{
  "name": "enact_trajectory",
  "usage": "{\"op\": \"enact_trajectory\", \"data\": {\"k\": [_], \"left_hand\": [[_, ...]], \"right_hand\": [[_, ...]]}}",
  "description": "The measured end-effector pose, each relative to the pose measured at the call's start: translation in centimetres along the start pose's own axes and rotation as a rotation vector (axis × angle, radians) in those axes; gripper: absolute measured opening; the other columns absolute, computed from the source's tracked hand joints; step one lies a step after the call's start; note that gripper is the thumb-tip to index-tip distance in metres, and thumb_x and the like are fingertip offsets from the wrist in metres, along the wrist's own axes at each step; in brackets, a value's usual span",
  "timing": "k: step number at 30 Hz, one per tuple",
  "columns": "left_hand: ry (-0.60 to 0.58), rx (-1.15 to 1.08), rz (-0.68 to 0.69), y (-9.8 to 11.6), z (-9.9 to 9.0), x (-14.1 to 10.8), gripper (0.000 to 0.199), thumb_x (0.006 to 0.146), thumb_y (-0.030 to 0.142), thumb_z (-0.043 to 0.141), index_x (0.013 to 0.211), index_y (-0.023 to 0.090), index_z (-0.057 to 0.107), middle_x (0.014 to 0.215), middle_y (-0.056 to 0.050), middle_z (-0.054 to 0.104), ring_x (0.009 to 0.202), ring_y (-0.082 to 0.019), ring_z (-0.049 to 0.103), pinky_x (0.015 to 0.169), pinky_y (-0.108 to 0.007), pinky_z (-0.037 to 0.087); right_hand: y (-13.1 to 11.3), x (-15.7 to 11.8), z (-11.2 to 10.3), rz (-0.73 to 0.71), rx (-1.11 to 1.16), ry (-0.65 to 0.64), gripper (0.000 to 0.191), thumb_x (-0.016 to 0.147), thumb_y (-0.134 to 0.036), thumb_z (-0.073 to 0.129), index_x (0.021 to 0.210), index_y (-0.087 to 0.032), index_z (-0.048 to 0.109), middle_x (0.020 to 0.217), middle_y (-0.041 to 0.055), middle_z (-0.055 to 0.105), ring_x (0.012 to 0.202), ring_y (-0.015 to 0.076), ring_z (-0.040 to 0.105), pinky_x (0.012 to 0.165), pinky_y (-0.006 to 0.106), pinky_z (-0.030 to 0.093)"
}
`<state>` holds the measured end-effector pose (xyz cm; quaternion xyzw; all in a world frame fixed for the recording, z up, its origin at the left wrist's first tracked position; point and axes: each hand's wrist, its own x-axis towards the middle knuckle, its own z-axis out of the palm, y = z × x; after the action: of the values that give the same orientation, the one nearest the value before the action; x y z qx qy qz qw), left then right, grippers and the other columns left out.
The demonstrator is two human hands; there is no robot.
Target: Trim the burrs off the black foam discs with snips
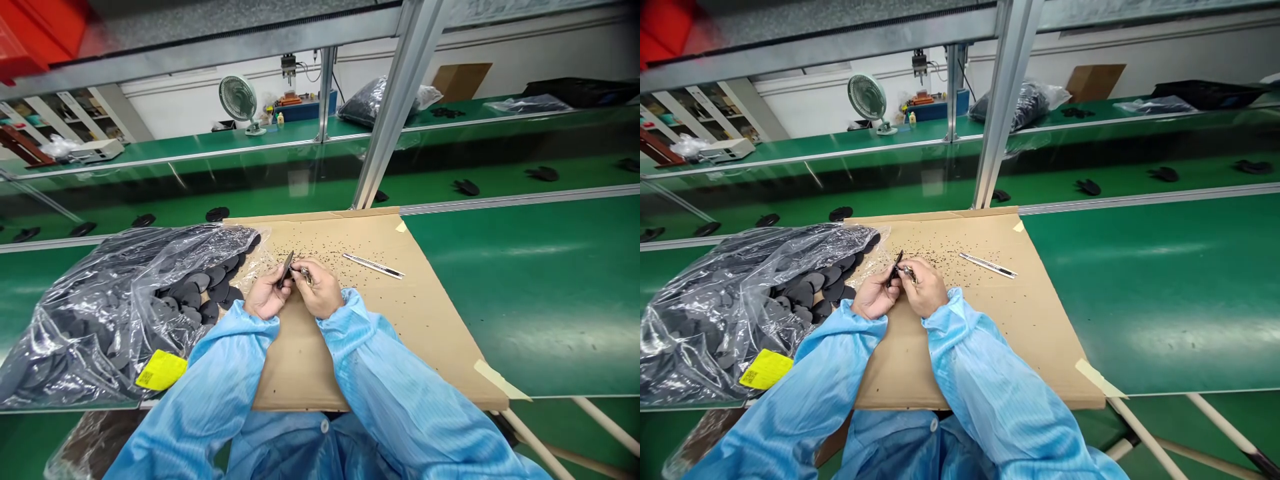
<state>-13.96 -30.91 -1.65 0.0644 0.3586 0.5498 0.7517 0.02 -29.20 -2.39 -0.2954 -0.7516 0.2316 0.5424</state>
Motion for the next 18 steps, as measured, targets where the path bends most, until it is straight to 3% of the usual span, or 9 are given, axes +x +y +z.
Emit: {"op": "enact_trajectory", "data": {"k": [9,13,18], "left_hand": [[-0.035,0.065,0.093,-0.3,-0.6,0.5,0.007,0.084,0.010,0.057,0.088,0.013,0.061,0.071,-0.001,0.060,0.050,-0.003,0.053,0.044,-0.010,0.047],[0.008,0.117,0.278,-0.8,-0.3,0.9,0.018,0.078,0.011,0.065,0.094,0.016,0.063,0.078,-0.001,0.065,0.060,-0.007,0.060,0.049,-0.014,0.050],[0.167,0.249,0.568,0.0,0.9,2.6,0.033,0.065,0.010,0.073,0.097,0.018,0.065,0.099,-0.005,0.069,0.092,-0.018,0.065,0.082,-0.030,0.054]], "right_hand": [[-0.3,-0.2,0.5,0.037,0.025,0.063,0.013,0.085,-0.019,0.052,0.092,-0.020,0.063,0.091,0.0065,0.065,0.086,0.0173,0.062,0.078,0.030,0.051],[0.1,-0.2,0.9,0.187,0.083,0.191,0.012,0.085,-0.023,0.053,0.091,-0.019,0.063,0.091,0.0060,0.066,0.086,0.0174,0.061,0.078,0.030,0.049],[1.2,-0.1,0.9,0.446,0.146,0.378,0.017,0.083,-0.033,0.055,0.083,-0.017,0.062,0.076,0.0020,0.063,0.069,0.0150,0.056,0.068,0.028,0.046]]}}
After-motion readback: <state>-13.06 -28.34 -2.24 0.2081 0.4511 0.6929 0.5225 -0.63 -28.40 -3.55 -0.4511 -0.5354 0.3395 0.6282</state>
